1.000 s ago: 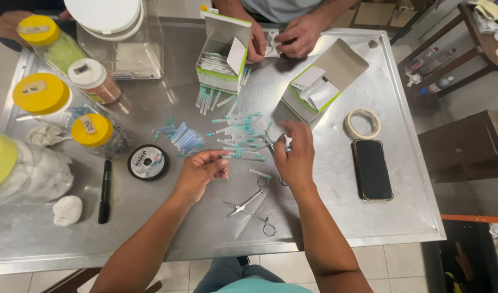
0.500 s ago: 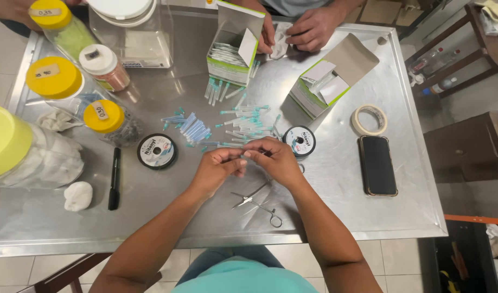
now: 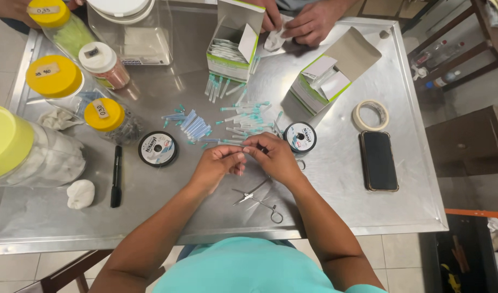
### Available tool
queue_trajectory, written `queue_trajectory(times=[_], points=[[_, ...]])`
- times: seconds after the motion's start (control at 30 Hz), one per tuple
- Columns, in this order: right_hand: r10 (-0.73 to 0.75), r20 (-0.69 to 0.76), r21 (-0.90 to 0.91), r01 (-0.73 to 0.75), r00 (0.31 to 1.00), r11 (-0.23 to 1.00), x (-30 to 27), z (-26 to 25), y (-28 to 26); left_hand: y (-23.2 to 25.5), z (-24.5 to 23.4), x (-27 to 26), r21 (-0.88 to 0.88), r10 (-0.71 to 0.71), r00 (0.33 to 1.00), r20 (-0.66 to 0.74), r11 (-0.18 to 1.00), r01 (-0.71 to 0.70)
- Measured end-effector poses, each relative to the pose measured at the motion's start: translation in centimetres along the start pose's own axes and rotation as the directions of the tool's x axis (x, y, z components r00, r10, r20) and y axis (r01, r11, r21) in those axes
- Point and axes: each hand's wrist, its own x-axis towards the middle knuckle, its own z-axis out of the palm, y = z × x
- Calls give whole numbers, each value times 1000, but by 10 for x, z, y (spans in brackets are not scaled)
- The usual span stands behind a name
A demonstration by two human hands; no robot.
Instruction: The person handles cotton, syringes, and a spool of medical tubing on a metal table. They use scissors to cut a length of tubing and then thread the tubing through the barrel of a syringe. The person repeats this process with additional syringes and tubing pieces.
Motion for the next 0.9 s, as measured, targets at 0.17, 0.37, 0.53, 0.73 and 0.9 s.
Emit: queue_trajectory(times=[0.17,0.37,0.53,0.73,0.9], points=[[-34,1,-52,34,999,998,-3,0,-3,4,2,-2,26,35,999,15,999,-36],[-51,-16,-75,50,999,996,-4,5,8,4,1,-3,-2,47,999,12,999,-47],[-64,-29,-81,61,998,995,-5,6,13,1,1,-4,-14,39,999,10,999,-39],[-115,-38,-155,108,993,982,-3,9,16,1,-1,-1,1,29,1000,1,1000,-29],[-133,-16,-187,128,991,974,-4,6,7,0,-4,1,10,28,999,17,1000,-29]])
